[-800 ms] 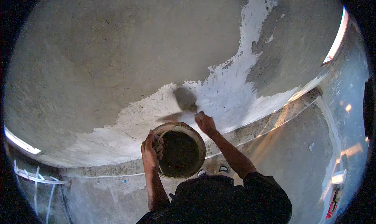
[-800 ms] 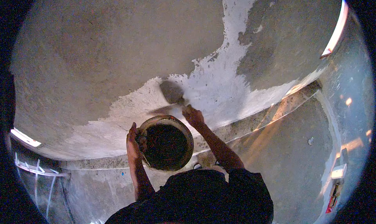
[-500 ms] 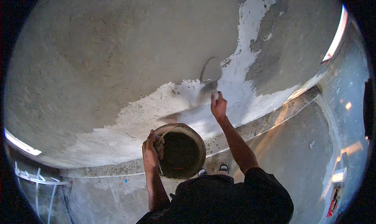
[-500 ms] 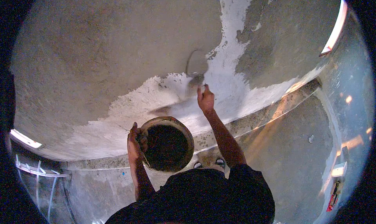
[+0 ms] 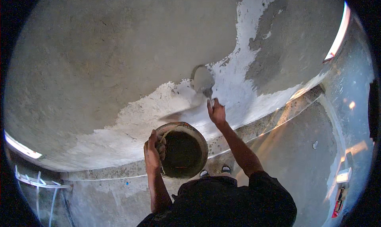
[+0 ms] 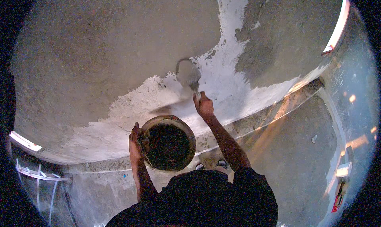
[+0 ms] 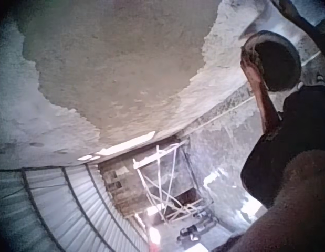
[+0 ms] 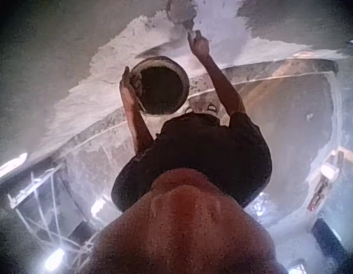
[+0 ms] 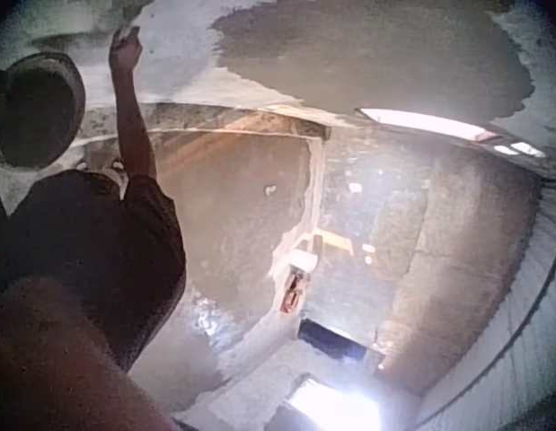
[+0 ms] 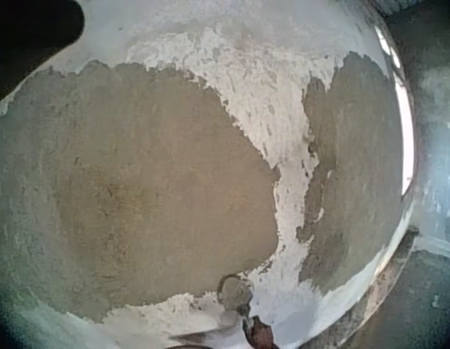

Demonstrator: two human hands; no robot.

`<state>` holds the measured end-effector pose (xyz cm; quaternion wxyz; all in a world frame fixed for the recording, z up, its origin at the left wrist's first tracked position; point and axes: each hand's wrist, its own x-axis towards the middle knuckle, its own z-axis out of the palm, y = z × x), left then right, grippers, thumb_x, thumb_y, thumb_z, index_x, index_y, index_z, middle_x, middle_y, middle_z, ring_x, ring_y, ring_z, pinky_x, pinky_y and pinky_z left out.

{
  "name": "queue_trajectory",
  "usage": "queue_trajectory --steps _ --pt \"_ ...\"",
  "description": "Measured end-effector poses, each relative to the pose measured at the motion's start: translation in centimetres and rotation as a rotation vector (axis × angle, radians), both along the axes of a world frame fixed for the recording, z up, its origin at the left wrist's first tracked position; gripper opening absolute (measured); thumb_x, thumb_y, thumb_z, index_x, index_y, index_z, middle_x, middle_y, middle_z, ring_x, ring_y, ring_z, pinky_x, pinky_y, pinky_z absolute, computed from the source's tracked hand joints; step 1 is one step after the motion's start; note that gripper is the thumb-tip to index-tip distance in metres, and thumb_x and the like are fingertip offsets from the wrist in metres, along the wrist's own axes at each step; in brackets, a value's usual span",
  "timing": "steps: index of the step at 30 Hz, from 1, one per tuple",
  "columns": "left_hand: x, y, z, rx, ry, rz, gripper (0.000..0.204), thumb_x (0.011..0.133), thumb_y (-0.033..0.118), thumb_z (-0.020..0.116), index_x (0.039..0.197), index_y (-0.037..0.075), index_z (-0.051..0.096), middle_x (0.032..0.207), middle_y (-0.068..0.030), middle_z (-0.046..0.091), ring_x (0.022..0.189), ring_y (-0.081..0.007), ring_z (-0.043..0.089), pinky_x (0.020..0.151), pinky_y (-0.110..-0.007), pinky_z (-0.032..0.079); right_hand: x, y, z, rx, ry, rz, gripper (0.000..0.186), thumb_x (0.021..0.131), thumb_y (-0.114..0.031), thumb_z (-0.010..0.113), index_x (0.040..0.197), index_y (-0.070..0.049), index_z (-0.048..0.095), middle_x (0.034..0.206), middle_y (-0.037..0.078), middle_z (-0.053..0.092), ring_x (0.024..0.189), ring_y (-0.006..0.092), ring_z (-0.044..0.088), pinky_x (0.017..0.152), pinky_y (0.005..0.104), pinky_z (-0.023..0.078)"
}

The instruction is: The person holds a bucket of mortar and repeatedly scoops mortar with a trowel to apply and spread it onto a wall.

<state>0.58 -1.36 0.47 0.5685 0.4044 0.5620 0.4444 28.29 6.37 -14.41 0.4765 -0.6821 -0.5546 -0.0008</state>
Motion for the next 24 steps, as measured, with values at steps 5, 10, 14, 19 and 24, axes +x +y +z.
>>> queue_trajectory --steps 5,10,14,19,24 --pt "1.7 -0.5 2.2 -0.028 0.044 -0.002 0.047 0.087 0.045 0.045 0.083 0.001 0.062 0.069 -0.0032 0.057 0.058 -0.0118 0.048 0.056 -0.026 0.037 0.2 2.8 -2.2 -0.059 -0.118 -0.009 0.045 0.083 -0.034 0.057 0.105 0.004 0.048 0.064 0.02 0.059 0.058 0.0357 0.06 0.051 0.0454 0.048" --pt "0.5 0.2 -0.4 -0.023 -0.041 -0.026 0.048 0.087 0.045 0.045 0.086 0.0 0.062 0.071 -0.0046 0.058 0.061 -0.0132 0.05 0.059 -0.027 0.038 -1.5 -0.9 -6.0 -0.165 -0.312 0.222 0.043 0.08 -0.032 0.062 0.104 0.001 0.05 0.073 0.017 0.061 0.059 0.0332 0.06 0.052 0.0428 0.049" --pt "0.4 0.0 0.2 -0.002 0.059 -0.006 0.047 0.087 0.044 0.044 0.086 0.001 0.062 0.067 -0.0027 0.057 0.055 -0.0121 0.048 0.053 -0.026 0.037 0.5 0.1 -2.3 -0.081 -0.125 0.074 0.038 0.084 -0.03 0.058 0.095 0.005 0.049 0.057 0.018 0.055 0.052 0.0336 0.058 0.048 0.0412 0.046" --pt "0.9 -0.1 0.7 0.063 0.051 -0.049 0.039 0.086 0.039 0.046 0.071 0.005 0.057 0.055 0.0026 0.047 0.046 -0.009 0.04 0.042 -0.026 0.03 1.1 1.8 0.8 0.074 -0.053 0.053 0.037 0.083 -0.03 0.058 0.098 0.003 0.049 0.058 0.019 0.055 0.052 0.0355 0.057 0.048 0.0428 0.046" --pt "1.0 -0.8 2.5 0.089 0.16 -0.107 0.03 0.083 0.029 0.048 0.068 0.003 0.053 0.054 0.0022 0.043 0.048 -0.0094 0.04 0.045 -0.027 0.029 0.2 -0.9 -2.9 -0.09 -0.313 0.284 0.034 0.082 -0.032 0.061 0.091 -0.001 0.05 0.057 0.017 0.056 0.053 0.0357 0.057 0.049 0.0429 0.047"
